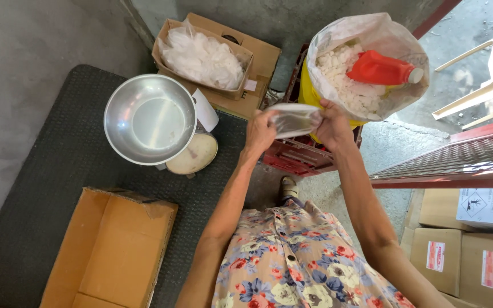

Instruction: Bagging and weighing a powdered substance from a large sack into smaller plastic bags for packaging.

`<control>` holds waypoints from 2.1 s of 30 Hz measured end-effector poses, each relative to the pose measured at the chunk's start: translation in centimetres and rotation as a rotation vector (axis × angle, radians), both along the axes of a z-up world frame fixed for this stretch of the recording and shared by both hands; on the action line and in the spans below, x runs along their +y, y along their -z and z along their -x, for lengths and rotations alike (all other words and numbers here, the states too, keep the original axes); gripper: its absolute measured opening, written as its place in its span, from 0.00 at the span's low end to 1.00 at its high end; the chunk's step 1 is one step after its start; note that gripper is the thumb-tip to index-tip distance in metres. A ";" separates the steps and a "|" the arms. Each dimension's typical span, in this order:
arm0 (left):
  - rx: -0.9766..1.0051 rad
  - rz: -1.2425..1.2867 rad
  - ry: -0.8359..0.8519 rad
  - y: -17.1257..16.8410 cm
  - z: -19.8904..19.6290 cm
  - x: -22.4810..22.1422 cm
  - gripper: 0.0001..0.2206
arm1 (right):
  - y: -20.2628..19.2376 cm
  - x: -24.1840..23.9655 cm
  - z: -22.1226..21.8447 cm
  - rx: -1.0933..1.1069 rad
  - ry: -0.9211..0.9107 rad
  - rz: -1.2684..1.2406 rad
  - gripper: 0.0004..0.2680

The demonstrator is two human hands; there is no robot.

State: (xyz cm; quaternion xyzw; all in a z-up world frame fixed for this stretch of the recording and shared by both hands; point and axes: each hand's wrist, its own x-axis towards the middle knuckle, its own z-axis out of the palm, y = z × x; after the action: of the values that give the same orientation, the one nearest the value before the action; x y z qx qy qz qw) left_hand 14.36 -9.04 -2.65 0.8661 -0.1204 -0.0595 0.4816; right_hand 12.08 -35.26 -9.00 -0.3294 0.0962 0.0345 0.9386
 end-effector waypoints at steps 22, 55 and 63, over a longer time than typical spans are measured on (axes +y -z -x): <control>-0.416 -0.053 -0.110 -5.4 -3.1 -5.2 0.14 | -15.4 -1.6 2.6 -0.332 0.161 1.434 0.11; -0.084 0.039 -0.247 -0.8 -17.3 -12.9 0.34 | -10.4 -13.4 -2.6 0.106 0.287 2.273 0.08; -0.011 -0.032 0.008 -0.9 -20.0 -16.8 0.39 | -11.6 -10.9 -3.5 0.248 0.247 2.279 0.07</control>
State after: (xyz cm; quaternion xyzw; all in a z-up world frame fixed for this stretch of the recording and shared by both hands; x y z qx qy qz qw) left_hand 34.38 -25.82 -1.78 0.8734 -0.1254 -0.0587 0.4670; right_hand 15.58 -46.20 2.55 -0.9688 0.1946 -0.1324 0.0775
